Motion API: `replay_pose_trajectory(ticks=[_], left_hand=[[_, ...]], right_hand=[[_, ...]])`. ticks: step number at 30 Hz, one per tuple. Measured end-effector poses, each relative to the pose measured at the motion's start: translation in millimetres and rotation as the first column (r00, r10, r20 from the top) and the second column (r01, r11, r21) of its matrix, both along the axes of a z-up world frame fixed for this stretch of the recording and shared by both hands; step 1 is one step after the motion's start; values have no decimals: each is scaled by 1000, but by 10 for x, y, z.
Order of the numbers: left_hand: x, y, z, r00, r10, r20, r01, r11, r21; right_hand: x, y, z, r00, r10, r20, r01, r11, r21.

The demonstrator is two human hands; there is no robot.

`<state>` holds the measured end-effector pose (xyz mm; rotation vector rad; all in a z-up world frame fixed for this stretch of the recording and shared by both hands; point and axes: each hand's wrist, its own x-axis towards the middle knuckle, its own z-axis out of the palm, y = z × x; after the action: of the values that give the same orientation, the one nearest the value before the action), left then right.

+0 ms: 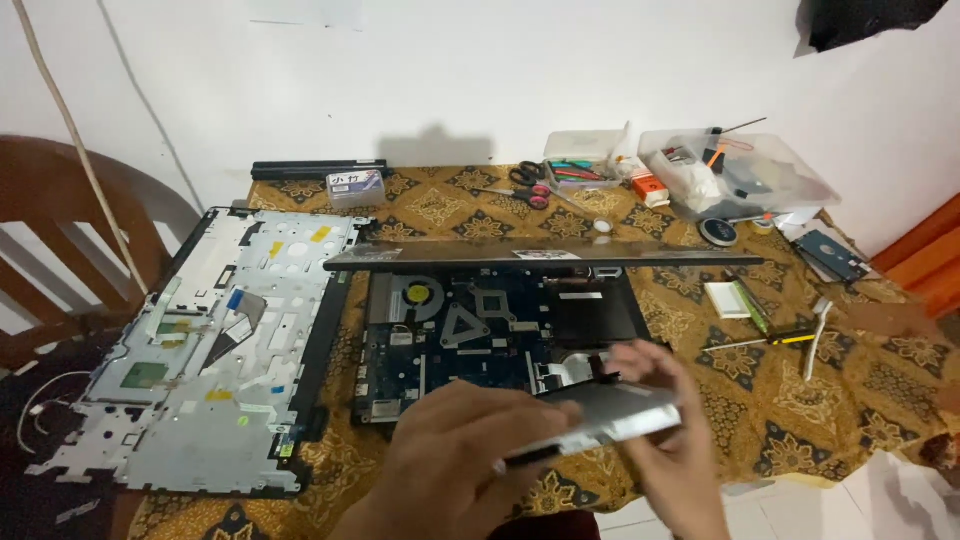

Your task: Assembling a laptop by inserting the optical drive, connecting internal ribbon cables, and fitting the top case.

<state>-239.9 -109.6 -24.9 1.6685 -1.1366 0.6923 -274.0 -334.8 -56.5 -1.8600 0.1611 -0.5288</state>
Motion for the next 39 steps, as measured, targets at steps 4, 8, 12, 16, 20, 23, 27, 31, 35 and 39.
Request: replay_pose_trajectory(ticks=[4, 8, 12, 16, 20, 23, 27, 31, 35, 39], left_hand=[[-45, -58, -33, 919, 100, -382, -186, 963, -194], [-15, -54, -11, 502, 128, -855, -432, 894, -120], [70, -15, 57, 305, -32, -952, -312, 941, -132], [132, -9, -28, 258, 9, -966, -147, 989, -31], [179, 16, -66, 203, 53, -978, -25, 999, 48], [235, 0, -201, 300, 64, -952, -48, 998, 51], [275, 27, -200, 280, 62, -958, 28, 997, 73], [353, 15, -270, 184, 55, -981, 62, 996, 67], [441, 21, -452, 306, 201, -930, 25, 975, 219], [506, 32, -228, 208, 225, -952, 63, 968, 242]], right_hand=[[78, 49, -306, 965, 97, -244, 16, 906, 423], [101, 143, -577, 963, 235, -134, -84, 731, 677], [121, 417, 63, 966, 45, -254, 185, 567, 803], [180, 162, -55, 959, -6, -283, 196, 734, 650], [212, 171, 32, 936, -60, -347, 277, 733, 621], [214, 126, -83, 951, -43, -307, 244, 713, 657], [211, 139, -35, 941, -47, -334, 260, 732, 630], [244, 208, 48, 932, 22, -363, 226, 747, 625], [273, 208, 87, 877, 162, -451, 92, 867, 491], [451, -25, -89, 901, 244, -358, -138, 945, 297]])
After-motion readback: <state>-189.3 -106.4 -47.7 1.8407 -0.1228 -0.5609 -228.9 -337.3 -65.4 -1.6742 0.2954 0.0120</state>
